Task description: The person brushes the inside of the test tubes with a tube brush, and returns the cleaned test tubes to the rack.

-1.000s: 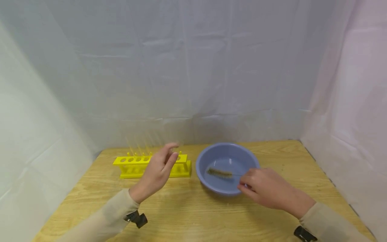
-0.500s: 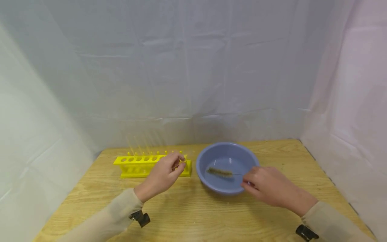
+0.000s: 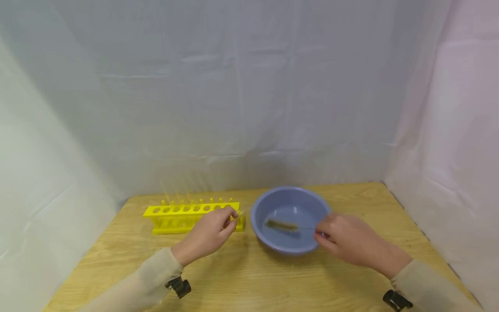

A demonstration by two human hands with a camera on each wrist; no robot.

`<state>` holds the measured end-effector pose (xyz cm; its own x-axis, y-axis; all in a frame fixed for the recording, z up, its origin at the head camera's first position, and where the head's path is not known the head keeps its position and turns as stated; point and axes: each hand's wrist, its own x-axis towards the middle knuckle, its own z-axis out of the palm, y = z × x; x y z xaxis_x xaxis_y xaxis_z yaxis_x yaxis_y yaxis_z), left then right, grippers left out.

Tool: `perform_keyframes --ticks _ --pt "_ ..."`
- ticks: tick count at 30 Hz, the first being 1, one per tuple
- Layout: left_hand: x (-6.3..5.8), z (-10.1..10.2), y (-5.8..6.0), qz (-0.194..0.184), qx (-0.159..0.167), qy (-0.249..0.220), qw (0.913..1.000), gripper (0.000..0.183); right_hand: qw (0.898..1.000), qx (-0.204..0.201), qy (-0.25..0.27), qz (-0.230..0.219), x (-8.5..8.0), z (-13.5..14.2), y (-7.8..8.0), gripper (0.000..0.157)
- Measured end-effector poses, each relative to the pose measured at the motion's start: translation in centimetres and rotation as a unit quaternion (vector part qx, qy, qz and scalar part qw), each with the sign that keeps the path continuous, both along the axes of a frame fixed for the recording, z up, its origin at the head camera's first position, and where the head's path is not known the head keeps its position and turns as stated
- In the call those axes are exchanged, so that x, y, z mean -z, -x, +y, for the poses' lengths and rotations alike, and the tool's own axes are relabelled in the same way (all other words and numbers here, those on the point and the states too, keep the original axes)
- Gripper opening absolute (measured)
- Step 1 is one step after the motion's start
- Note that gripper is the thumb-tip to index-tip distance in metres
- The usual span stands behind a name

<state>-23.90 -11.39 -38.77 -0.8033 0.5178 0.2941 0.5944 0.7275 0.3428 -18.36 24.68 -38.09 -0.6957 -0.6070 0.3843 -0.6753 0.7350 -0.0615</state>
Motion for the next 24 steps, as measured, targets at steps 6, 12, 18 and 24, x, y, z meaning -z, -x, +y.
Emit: perform_keyframes --ticks 6,12,18,24 --pt "0.2 0.3 0.4 0.021 0.007 0.035 0.9992 0.016 1.000 0.016 -0.005 0.012 -0.1 0.5 0.1 0.003" --pt "0.4 0.4 0.3 0.032 0.006 0.058 0.9978 0.010 1.000 0.020 -0.009 0.018 0.0 0.6 0.0 0.003" --pt "0.7 0.7 0.3 0.048 0.001 0.075 0.9960 0.010 0.999 0.027 -0.009 0.019 0.3 0.8 0.0 0.004" --pt "1.1 0.9 0.6 0.065 -0.009 0.090 0.9937 0.012 1.000 0.026 -0.008 0.016 0.4 0.9 0.0 0.002"
